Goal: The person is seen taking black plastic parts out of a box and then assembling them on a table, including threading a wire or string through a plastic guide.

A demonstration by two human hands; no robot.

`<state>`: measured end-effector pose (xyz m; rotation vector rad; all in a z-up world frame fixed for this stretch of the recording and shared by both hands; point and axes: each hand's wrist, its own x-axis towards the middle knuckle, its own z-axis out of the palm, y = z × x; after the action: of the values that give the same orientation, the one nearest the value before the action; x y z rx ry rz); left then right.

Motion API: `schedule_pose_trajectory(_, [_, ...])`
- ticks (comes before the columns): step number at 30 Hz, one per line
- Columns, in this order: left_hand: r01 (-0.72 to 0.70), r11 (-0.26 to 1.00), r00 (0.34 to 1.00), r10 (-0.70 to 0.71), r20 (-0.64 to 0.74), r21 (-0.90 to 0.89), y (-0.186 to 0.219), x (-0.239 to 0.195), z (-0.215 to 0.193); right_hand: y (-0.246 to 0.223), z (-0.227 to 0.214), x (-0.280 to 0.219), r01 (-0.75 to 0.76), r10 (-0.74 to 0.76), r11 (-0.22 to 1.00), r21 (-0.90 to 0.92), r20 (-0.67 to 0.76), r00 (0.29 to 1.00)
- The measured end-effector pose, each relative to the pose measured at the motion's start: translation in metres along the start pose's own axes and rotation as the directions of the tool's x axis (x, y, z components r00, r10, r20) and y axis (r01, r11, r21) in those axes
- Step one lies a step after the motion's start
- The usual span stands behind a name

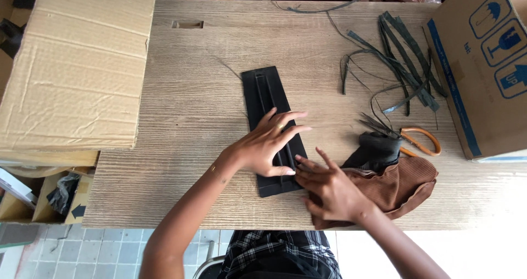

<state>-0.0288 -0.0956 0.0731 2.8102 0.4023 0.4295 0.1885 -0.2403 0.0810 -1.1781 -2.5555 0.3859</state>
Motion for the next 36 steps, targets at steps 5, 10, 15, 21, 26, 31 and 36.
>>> schedule_pose_trajectory(5, [0.258, 0.966, 0.954, -0.249, -0.164, 0.031, 0.02, -0.033, 0.007, -0.014, 0.012, 0.006, 0.018, -0.017, 0.998, -0.062, 0.016, 1.0])
schedule_pose_trajectory(10, [0.327, 0.938, 0.915, -0.344, -0.212, -0.112, 0.022, -0.036, 0.03, -0.006, 0.017, 0.029, 0.022, -0.016, 0.997, -0.075, 0.075, 0.997])
schedule_pose_trajectory(15, [0.271, 0.94, 0.925, -0.314, -0.214, -0.207, 0.019, -0.039, 0.036, 0.042, 0.016, 0.061, -0.03, -0.002, 0.945, -0.327, -0.097, 0.995])
schedule_pose_trajectory(21, [0.226, 0.939, 0.943, -0.277, -0.181, -0.261, 0.007, -0.046, 0.026, 0.064, 0.019, 0.069, -0.187, 0.17, 0.957, -0.223, -0.094, 0.981])
schedule_pose_trajectory(26, [0.199, 0.941, 0.955, -0.249, -0.162, -0.273, 0.01, -0.053, 0.012, 0.042, 0.011, 0.053, -0.052, 0.039, 0.975, -0.217, -0.064, 0.997])
schedule_pose_trajectory(31, [0.164, 0.944, 0.964, -0.215, -0.155, -0.285, 0.008, -0.053, 0.012, 0.059, 0.024, 0.048, -0.043, 0.02, 0.978, -0.203, -0.115, 0.993])
schedule_pose_trajectory(36, [0.188, 0.94, 0.969, -0.226, -0.105, -0.285, 0.007, -0.053, 0.015, 0.094, 0.019, 0.083, -0.152, 0.11, 0.942, -0.299, -0.154, 0.982])
